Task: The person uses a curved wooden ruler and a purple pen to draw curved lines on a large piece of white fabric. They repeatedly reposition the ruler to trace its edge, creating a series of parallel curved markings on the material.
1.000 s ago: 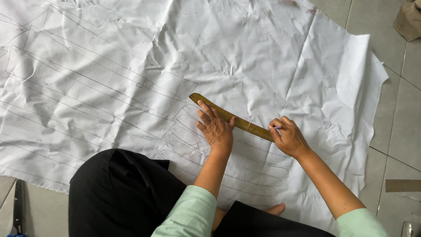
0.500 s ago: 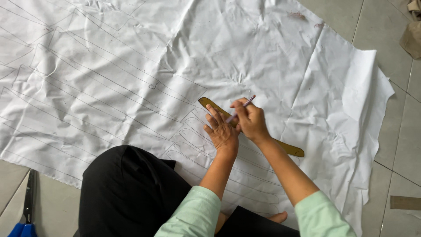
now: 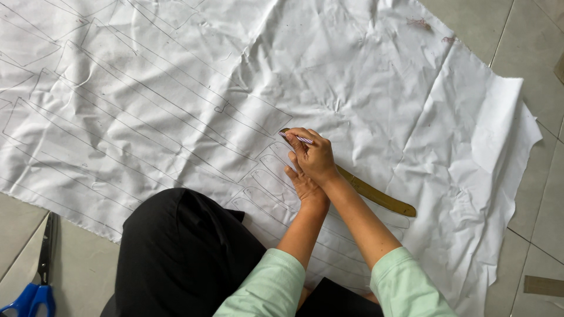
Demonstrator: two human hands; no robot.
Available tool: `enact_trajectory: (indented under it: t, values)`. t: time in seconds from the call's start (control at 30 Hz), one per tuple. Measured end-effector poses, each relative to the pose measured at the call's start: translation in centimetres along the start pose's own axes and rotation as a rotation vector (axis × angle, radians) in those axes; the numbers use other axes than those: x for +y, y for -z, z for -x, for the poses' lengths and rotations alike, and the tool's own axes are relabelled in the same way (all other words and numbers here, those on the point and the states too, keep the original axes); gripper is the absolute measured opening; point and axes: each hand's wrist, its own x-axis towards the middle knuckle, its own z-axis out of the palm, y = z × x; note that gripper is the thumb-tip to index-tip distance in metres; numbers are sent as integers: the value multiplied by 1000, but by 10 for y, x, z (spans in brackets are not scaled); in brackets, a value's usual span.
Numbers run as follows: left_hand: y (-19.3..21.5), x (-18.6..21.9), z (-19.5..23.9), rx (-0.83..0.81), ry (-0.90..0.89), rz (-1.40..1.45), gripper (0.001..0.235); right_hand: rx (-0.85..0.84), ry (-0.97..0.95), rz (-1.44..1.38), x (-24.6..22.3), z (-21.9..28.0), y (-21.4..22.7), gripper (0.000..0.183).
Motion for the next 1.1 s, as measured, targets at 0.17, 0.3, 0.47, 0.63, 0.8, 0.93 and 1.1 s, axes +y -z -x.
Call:
enact_trajectory:
  t: [0.17, 0.3, 0.47, 0.63, 0.8, 0.93, 1.1]
  values:
    - [53, 5, 14, -43, 0, -52, 56, 0, 58, 2, -10, -6, 3, 9]
    - [59, 7, 15, -35, 18, -68, 57, -19, 84, 36, 4, 2, 3, 11]
    - [41, 4, 9, -46, -3, -62, 57, -12, 104, 41, 4, 2, 4, 11]
    - [35, 2, 7, -63, 15, -38, 58, -15, 124, 35, 4, -1, 2, 10]
    - [31, 3, 3, -62, 18, -37, 59, -3, 138, 1, -8, -5, 6, 11]
    - [32, 3, 7, -36, 11, -60, 57, -9, 143, -5, -4, -6, 2, 12]
    - [29, 3, 4, -36, 26, 12, 59, -18, 139, 58, 11, 1, 1, 11]
